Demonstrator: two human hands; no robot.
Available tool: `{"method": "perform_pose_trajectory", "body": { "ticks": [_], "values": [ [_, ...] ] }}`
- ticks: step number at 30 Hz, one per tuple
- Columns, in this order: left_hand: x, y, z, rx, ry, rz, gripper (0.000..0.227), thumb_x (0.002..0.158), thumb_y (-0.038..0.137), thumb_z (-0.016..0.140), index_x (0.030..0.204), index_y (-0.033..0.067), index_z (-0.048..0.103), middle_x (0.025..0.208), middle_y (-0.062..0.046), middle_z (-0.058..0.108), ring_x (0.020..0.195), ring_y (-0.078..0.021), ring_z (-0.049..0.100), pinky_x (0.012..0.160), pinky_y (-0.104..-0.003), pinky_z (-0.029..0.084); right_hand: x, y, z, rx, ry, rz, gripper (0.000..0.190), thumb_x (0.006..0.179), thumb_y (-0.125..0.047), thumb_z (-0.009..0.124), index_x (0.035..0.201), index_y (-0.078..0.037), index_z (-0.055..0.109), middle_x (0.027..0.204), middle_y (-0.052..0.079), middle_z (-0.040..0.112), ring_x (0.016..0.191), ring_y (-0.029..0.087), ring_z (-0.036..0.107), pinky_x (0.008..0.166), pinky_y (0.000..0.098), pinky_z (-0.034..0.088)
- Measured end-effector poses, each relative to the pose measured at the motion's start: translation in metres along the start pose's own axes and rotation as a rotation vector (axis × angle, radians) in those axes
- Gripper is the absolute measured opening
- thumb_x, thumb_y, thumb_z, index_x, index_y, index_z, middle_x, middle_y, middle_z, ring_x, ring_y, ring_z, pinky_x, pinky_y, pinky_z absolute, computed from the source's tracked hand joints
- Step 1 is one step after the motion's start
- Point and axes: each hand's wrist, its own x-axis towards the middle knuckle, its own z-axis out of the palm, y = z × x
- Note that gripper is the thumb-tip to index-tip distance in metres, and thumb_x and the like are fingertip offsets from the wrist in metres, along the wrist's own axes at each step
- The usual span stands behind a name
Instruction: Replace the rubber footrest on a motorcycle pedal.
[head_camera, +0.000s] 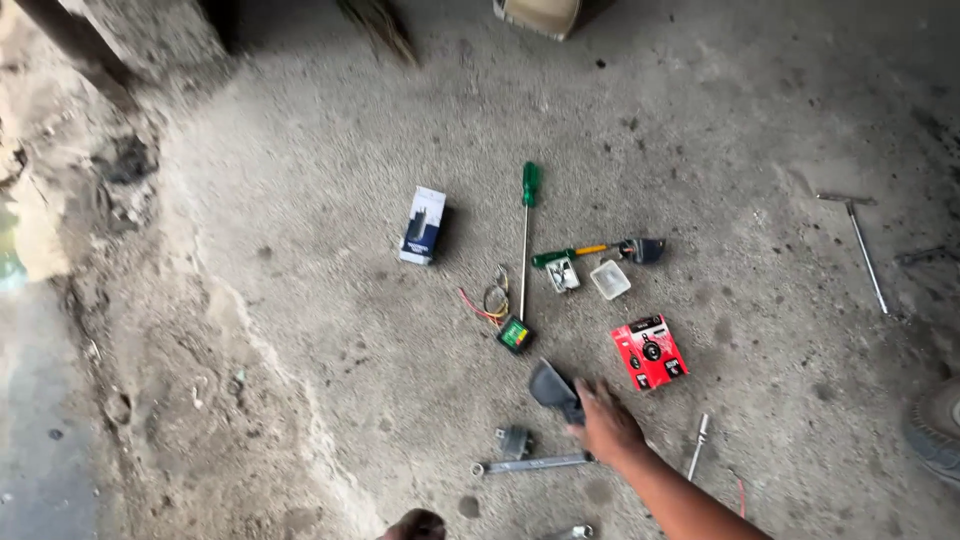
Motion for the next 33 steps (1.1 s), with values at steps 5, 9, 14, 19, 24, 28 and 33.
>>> {"method": "perform_pose_trajectory", "body": {
  "ticks": [5,9,14,19,24,28,33],
  "values": [
    [-0.046,0.133,-0.009,0.128,0.185,0.235,0.023,0.084,0.027,0.078,0.103,0.0147,0.078,0.088,-0.005,0.083,0.088,-0.0154,0.082,0.082,-0.032,0.065,-0.010,-0.016,-0.019,0.087,0.055,0.066,0.106,0.077,-0.037,0.086,0.156,-0.014,0.020,0.160,0.024,0.029,0.145,0.040,0.038,0.115,0.0448,0.040],
    [-0.137,0.287,-0.029,0.096,0.229,0.136,0.021,0.088,0.023,0.069,0.102,0.0081,0.075,0.089,-0.009,0.080,0.076,-0.0231,0.082,0.074,-0.035,0.063,-0.016,-0.010,-0.035,0.369,0.209,0.173,0.089,0.069,-0.029,0.089,0.141,-0.017,0.039,0.135,0.014,0.060,0.123,0.031,0.063,0.101,0.0428,0.053],
    [-0.131,0.330,-0.034,0.063,0.218,0.319,0.021,0.091,0.024,0.069,0.101,0.0067,0.076,0.092,-0.012,0.081,0.082,-0.0238,0.081,0.078,-0.037,0.062,0.017,-0.007,-0.057,1.212,0.502,0.091,0.081,0.073,-0.016,0.080,0.145,-0.016,0.043,0.103,0.021,0.065,0.084,0.030,0.064,0.071,0.0406,0.054],
    [-0.137,0.386,-0.044,0.209,0.298,0.407,0.027,0.089,0.027,0.070,0.110,0.0109,0.077,0.101,-0.009,0.079,0.085,-0.0258,0.077,0.082,-0.039,0.059,0.039,-0.034,-0.107,1.521,0.538,-0.187,0.066,0.069,-0.015,0.079,0.126,-0.014,0.047,0.106,0.010,0.066,0.093,0.016,0.073,0.072,0.0343,0.061],
    [-0.134,0.414,-0.054,0.138,0.320,0.465,0.025,0.096,0.026,0.063,0.110,0.0101,0.076,0.094,-0.006,0.081,0.072,-0.0164,0.075,0.074,-0.033,0.063,0.053,-0.048,-0.181,1.577,0.829,-0.355,0.053,0.071,-0.015,0.086,0.108,-0.016,0.048,0.109,0.007,0.065,0.093,0.015,0.065,0.084,0.0327,0.059],
    [-0.143,0.415,-0.063,0.165,0.398,0.471,0.025,0.094,0.025,0.064,0.108,0.0081,0.077,0.090,-0.007,0.081,0.070,-0.0143,0.072,0.071,-0.033,0.060,0.088,-0.022,-0.199,1.635,0.976,-0.553,0.054,0.080,-0.016,0.089,0.112,-0.014,0.046,0.109,0.009,0.064,0.093,0.017,0.062,0.092,0.0332,0.054],
    [-0.127,0.403,-0.062,-0.102,0.310,0.438,0.039,0.096,0.036,0.061,0.109,0.0028,0.078,0.093,-0.012,0.082,0.071,-0.0178,0.072,0.064,-0.035,0.061,0.075,-0.045,-0.192,1.619,0.806,-0.624,0.049,0.074,-0.016,0.086,0.108,-0.014,0.051,0.114,0.006,0.064,0.107,0.019,0.066,0.098,0.0395,0.057]
  ]
}}
